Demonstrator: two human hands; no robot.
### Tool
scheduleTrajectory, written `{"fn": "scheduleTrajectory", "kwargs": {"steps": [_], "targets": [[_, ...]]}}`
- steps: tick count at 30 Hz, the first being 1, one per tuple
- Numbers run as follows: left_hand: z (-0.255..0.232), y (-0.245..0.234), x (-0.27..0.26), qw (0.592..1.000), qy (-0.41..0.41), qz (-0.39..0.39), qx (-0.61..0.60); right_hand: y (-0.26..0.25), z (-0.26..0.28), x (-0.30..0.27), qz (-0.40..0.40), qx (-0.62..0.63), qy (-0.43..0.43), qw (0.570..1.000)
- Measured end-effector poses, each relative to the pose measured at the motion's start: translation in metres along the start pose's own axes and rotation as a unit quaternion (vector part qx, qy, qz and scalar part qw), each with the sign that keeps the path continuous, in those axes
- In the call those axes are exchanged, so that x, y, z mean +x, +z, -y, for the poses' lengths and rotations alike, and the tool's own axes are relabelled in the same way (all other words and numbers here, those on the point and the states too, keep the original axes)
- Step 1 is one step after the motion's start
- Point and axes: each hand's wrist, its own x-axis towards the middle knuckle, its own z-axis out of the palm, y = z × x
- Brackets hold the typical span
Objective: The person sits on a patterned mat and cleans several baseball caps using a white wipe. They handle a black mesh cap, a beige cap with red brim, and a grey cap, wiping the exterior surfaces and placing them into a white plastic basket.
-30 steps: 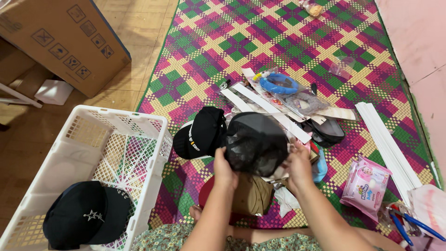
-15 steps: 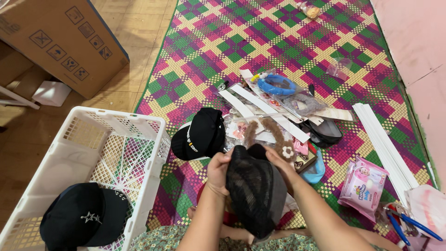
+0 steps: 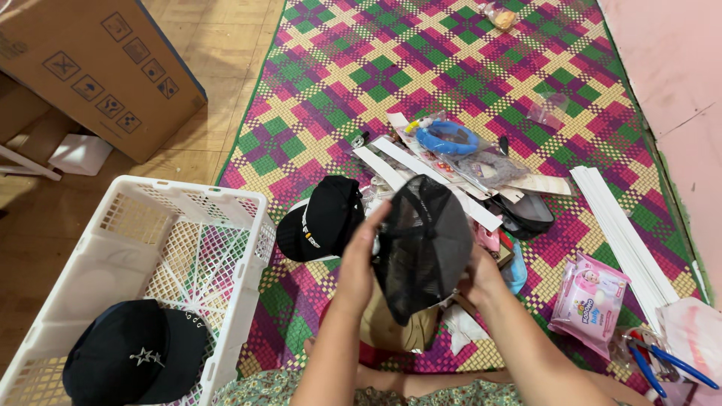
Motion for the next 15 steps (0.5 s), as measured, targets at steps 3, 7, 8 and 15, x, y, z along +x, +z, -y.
{"fn": "scheduleTrajectory", "kwargs": {"steps": [3,7,8,15], "targets": [[0.009,0.01,-0.009,0.997,-0.06,0.033,0.043,0.014,-0.002,-0.009,-0.05,0.011,0.016,0.999],[0.033,0.008,-0.013,0.977,-0.191,0.017,-0.095,0.026,0.004,-0.021,-0.023,-0.078,-0.075,0.994],[0.036,0.006,-0.015,0.974,-0.205,0.01,-0.097,0.028,0.005,-0.022,-0.018,-0.091,-0.093,0.991],[0.029,0.006,-0.012,0.906,-0.272,-0.013,-0.324,0.021,0.003,-0.017,0.018,-0.208,-0.099,0.973]]}}
